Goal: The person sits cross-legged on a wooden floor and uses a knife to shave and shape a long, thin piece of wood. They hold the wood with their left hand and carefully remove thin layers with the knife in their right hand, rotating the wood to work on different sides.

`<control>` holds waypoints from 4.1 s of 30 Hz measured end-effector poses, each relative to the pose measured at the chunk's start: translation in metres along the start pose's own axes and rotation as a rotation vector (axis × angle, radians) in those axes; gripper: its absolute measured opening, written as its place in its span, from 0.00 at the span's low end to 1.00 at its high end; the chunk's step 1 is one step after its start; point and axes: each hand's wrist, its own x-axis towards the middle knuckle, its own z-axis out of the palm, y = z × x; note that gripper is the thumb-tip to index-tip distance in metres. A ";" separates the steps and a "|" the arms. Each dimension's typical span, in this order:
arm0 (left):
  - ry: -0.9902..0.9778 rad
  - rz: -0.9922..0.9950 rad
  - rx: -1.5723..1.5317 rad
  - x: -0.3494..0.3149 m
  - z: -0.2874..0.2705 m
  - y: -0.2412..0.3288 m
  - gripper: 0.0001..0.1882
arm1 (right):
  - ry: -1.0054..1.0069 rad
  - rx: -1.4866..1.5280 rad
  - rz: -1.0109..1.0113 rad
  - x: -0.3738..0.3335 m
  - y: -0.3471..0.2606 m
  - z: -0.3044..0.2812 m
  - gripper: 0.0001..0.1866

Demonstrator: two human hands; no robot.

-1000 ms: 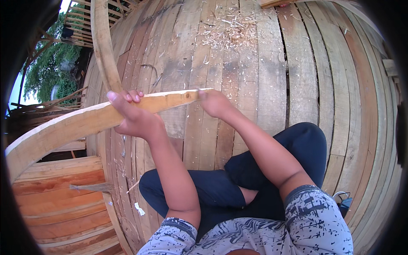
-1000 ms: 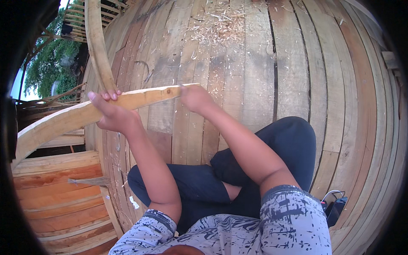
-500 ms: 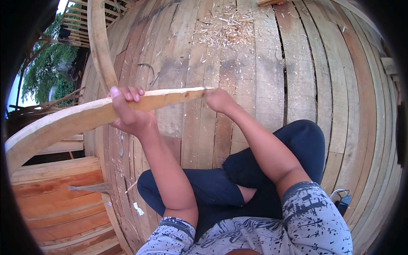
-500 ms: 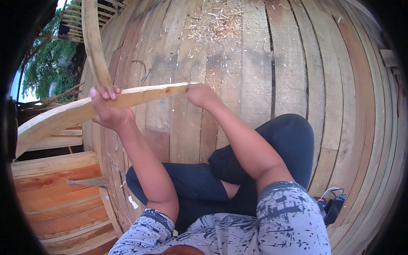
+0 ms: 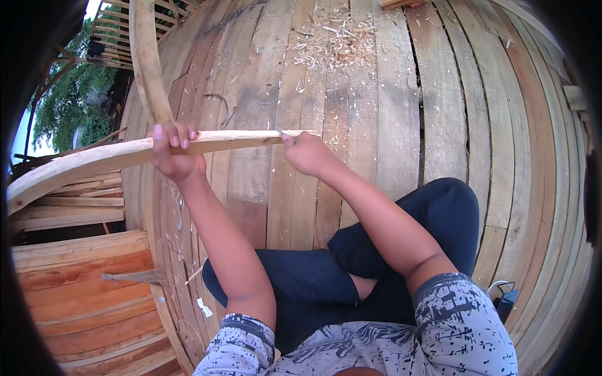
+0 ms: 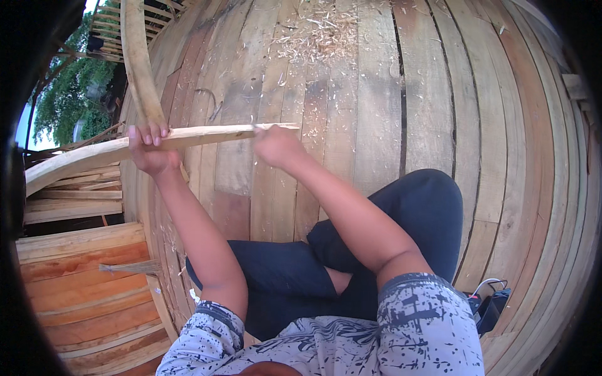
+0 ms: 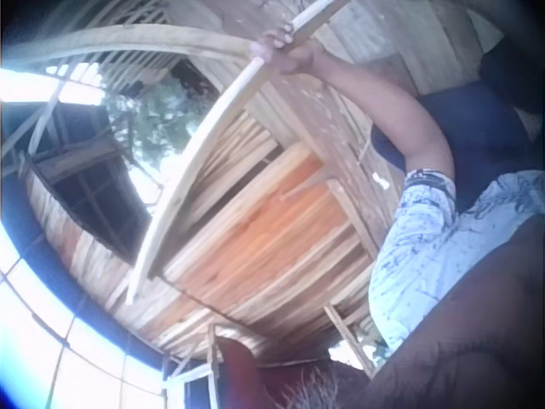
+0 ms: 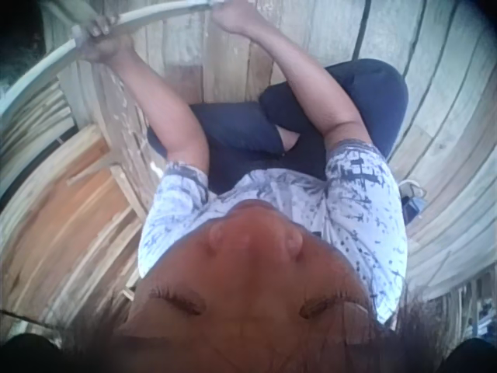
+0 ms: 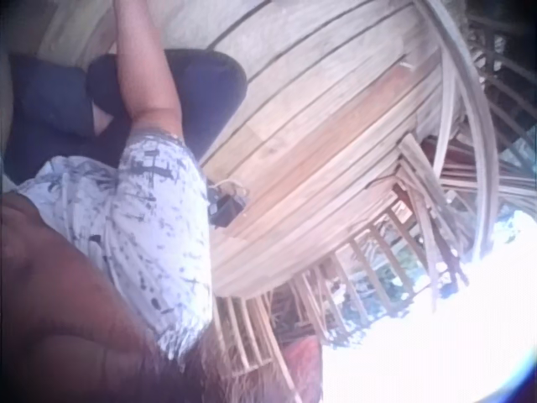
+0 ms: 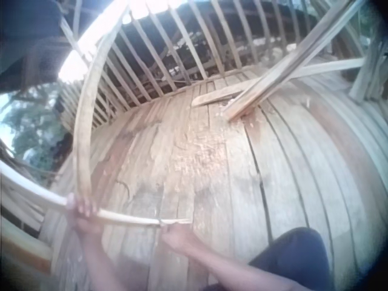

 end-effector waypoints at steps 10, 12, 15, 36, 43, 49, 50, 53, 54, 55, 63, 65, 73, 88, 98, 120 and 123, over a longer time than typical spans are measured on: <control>0.089 0.027 0.051 -0.014 0.004 0.002 0.18 | -0.005 -0.040 -0.010 0.004 0.011 0.005 0.32; 0.104 0.025 0.091 -0.018 0.008 0.003 0.19 | 0.019 -0.012 0.005 0.002 0.011 0.006 0.33; 0.084 0.050 0.126 -0.021 0.003 0.008 0.18 | -0.015 -0.180 -0.175 -0.020 -0.021 0.004 0.33; 0.175 0.099 0.083 -0.021 0.023 0.003 0.11 | 0.200 -0.062 -0.327 -0.022 -0.018 0.009 0.31; 0.129 0.113 0.102 -0.016 0.035 -0.002 0.11 | 0.195 0.054 -0.235 -0.007 0.000 0.019 0.30; 0.161 0.112 0.119 -0.019 0.048 -0.003 0.11 | 0.191 -0.034 -0.155 -0.002 0.012 0.008 0.31; 0.168 0.106 0.127 -0.020 0.045 -0.001 0.11 | 0.206 -0.043 -0.224 -0.016 -0.006 0.007 0.31; 0.137 0.109 0.102 -0.018 0.049 -0.005 0.12 | 0.176 0.117 -0.112 -0.001 0.014 0.014 0.31; 0.150 0.109 0.115 -0.020 0.053 -0.005 0.12 | 0.152 0.200 -0.021 0.001 0.019 0.012 0.31; 0.163 0.109 0.128 -0.021 0.056 -0.004 0.12 | 0.153 0.139 -0.059 0.000 0.023 0.012 0.31; 0.142 0.126 0.157 -0.020 0.064 -0.002 0.11 | 0.207 -0.046 -0.049 -0.010 0.008 0.006 0.28; 0.130 0.114 0.164 -0.024 0.061 0.000 0.11 | 0.238 -0.076 -0.238 -0.022 -0.006 0.005 0.27; 0.113 0.120 0.148 -0.019 0.054 0.003 0.11 | 0.147 -0.006 -0.125 -0.008 0.007 0.014 0.33; -0.065 0.055 0.052 -0.017 0.026 0.000 0.09 | 0.002 -0.111 -0.014 -0.015 -0.013 -0.013 0.31; -0.408 0.002 -0.078 -0.010 0.029 -0.004 0.10 | 0.032 -0.039 0.000 -0.010 0.017 -0.013 0.32; -0.371 0.015 -0.076 -0.017 0.027 -0.001 0.11 | 0.190 0.145 -0.037 -0.016 0.015 0.008 0.29; -0.374 0.023 -0.065 -0.013 0.019 0.002 0.11 | 0.144 0.003 -0.055 -0.023 0.005 0.001 0.29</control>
